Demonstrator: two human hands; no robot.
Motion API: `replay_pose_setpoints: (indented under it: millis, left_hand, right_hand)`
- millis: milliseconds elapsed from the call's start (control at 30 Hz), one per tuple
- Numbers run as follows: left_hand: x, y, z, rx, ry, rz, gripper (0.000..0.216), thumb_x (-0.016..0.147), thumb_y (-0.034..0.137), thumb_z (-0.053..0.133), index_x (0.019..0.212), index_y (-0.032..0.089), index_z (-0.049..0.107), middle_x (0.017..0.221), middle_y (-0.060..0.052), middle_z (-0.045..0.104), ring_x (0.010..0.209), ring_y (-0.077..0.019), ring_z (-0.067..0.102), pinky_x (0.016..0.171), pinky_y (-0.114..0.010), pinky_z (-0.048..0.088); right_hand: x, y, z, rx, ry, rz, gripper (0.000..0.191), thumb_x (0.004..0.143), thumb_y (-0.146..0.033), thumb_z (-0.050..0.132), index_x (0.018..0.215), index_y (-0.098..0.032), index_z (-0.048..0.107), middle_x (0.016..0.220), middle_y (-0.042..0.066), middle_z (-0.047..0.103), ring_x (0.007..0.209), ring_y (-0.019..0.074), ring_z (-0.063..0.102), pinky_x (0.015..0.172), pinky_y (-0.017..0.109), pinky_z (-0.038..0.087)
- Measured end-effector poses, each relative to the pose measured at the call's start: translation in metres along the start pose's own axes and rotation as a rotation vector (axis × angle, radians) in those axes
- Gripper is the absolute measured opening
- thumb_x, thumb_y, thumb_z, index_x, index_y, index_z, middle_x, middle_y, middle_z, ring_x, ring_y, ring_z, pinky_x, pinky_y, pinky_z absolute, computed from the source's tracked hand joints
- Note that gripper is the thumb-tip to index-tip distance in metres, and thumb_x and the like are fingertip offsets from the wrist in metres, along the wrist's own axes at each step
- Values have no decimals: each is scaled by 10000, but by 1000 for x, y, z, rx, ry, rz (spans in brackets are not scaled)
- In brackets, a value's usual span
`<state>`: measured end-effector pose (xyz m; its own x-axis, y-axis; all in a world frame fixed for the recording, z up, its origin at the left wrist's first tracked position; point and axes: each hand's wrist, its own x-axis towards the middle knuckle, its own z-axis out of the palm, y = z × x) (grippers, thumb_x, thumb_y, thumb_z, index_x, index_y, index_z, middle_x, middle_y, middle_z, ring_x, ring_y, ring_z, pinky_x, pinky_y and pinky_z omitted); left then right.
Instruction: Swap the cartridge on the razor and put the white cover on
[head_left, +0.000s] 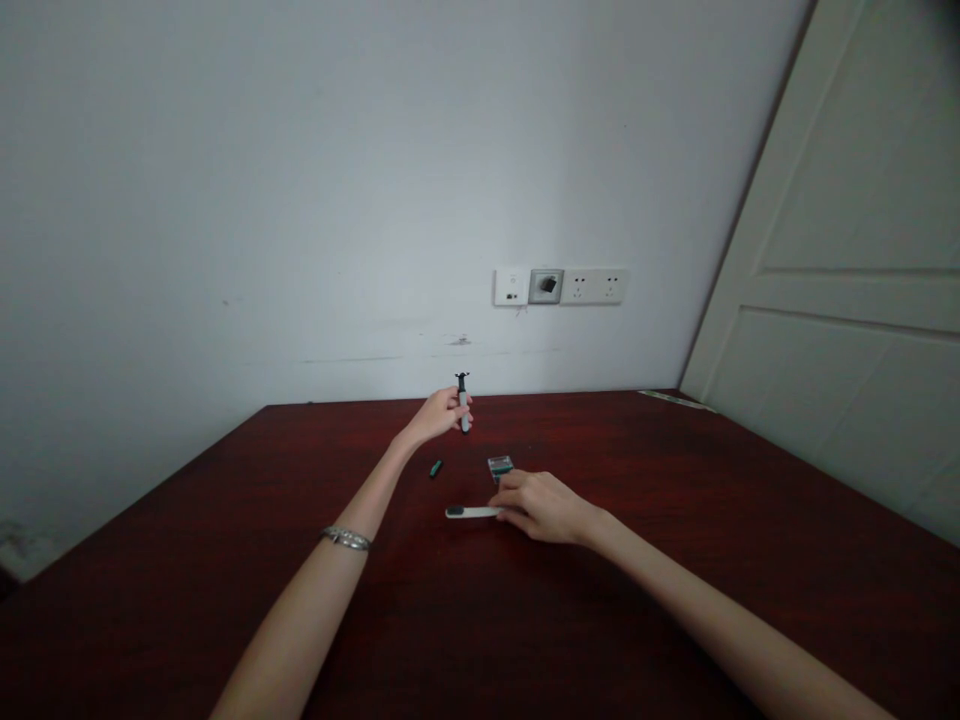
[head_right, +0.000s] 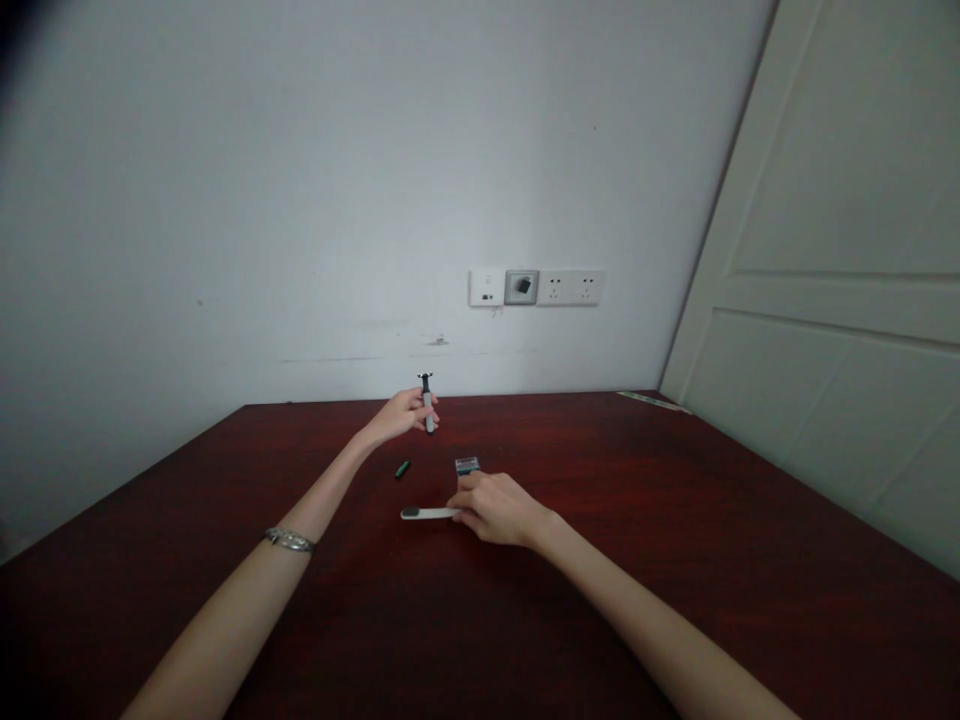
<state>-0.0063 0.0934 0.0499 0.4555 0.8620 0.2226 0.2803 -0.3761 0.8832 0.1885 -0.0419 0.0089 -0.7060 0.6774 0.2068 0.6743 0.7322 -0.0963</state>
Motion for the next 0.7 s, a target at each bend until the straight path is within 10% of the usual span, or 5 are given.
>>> replay_pose_setpoints:
  millis: [700]
  left_hand:
    - [0,-4,-1,-6,21,17,126,773,97,490,895,124,500,700,-56,651,596,-137,637,558,-241,483]
  right_hand:
    - [-6,5,7,72,-15,26,272,834,-237,470,1037,-242,650,983,44,607,874,170,580,735,267,433]
